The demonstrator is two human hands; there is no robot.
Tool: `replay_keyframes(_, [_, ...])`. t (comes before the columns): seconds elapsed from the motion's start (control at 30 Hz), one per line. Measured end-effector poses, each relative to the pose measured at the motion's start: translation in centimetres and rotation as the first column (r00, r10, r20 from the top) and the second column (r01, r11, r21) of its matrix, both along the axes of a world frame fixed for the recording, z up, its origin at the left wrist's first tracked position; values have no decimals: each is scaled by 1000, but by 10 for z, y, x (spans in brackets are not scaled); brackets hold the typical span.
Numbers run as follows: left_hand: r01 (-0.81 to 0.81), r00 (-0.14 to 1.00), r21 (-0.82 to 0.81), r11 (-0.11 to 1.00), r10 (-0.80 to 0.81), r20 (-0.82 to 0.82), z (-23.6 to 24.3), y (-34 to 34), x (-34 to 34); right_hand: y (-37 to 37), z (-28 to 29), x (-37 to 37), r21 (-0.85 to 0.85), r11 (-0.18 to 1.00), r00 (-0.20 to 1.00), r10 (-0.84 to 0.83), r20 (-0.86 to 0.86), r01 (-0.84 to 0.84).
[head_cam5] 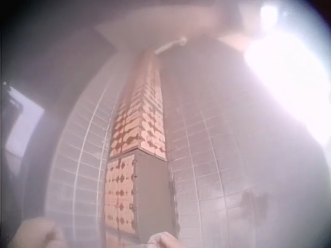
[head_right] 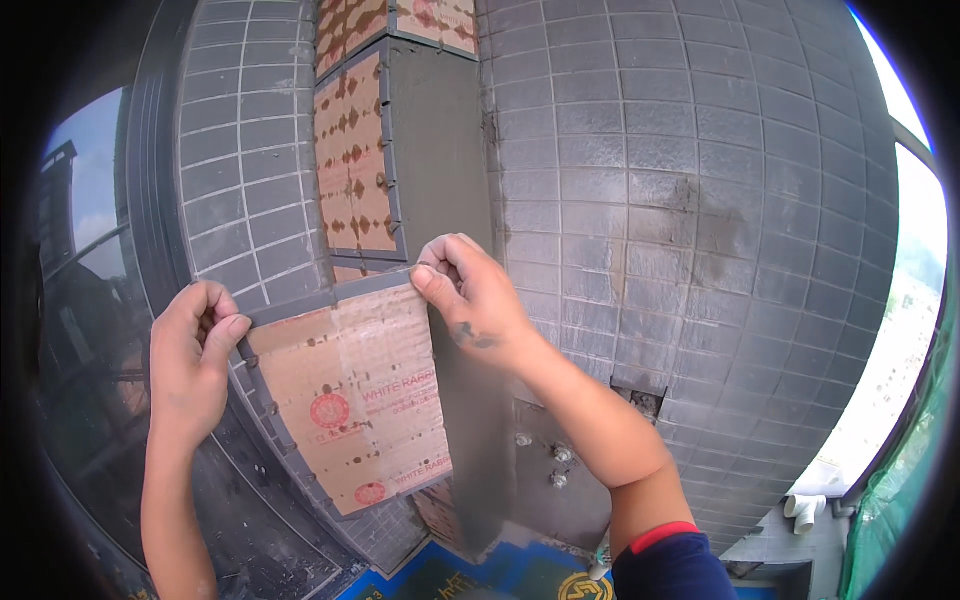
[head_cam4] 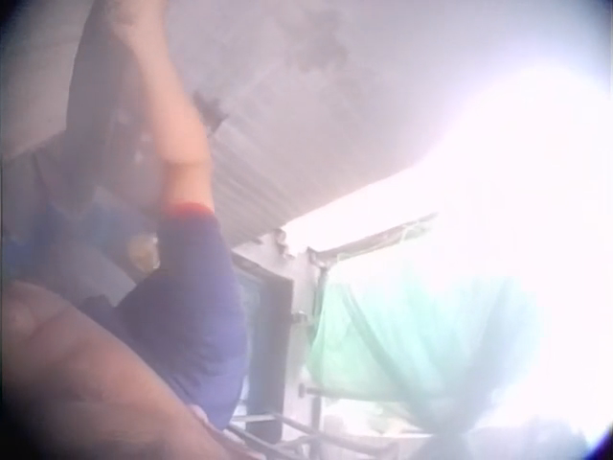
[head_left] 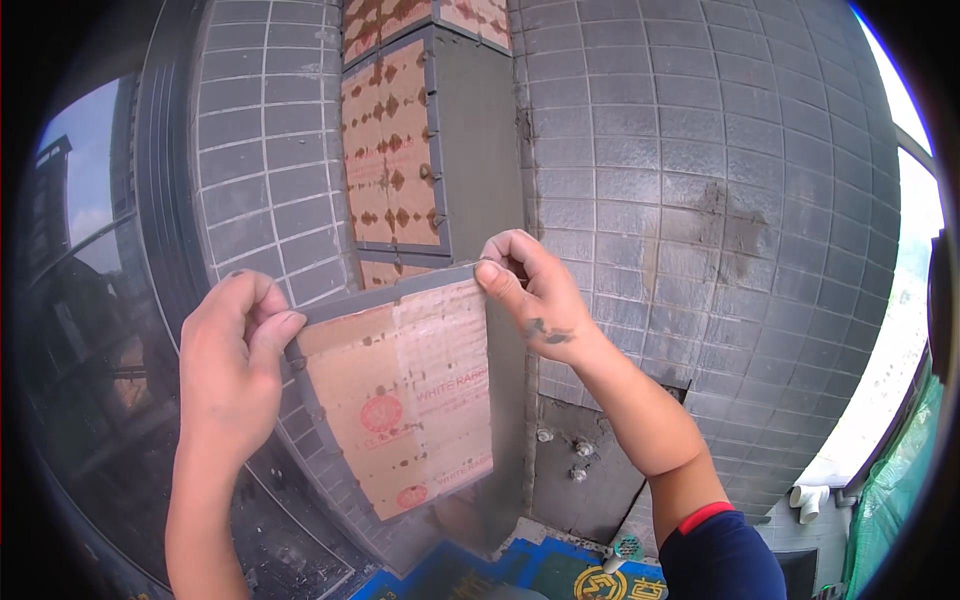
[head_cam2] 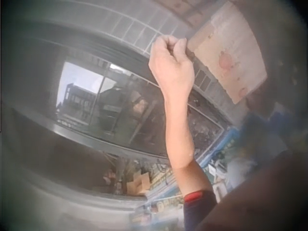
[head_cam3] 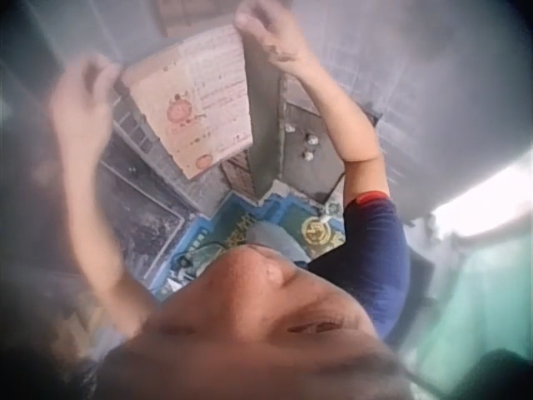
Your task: Measuring and cutting tiles with an angle grinder, mixing and applying mortar, and fixing tiles to a wall pillar.
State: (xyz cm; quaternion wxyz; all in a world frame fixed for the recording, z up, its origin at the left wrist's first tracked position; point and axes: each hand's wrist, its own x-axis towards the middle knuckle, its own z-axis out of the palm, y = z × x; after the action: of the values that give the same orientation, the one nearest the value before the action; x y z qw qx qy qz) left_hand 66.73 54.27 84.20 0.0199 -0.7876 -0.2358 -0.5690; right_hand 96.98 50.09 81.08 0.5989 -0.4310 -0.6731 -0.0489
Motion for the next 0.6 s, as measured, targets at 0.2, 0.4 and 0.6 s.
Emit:
replay_keyframes(0.2, [133, 984, 5, 991, -132, -120, 54, 18, 35, -7, 55, 39, -70, 997, 991, 8, -132, -17])
replay_keyframes(0.4, [193, 966, 94, 977, -172, -194, 115, 23, 78, 2, 97, 83, 87, 996, 990, 30, -140, -18])
replay_keyframes(0.6, [162, 968, 184, 969, -120, -219, 164, 32, 120, -2, 142, 120, 64, 996, 992, -51, -120, 59])
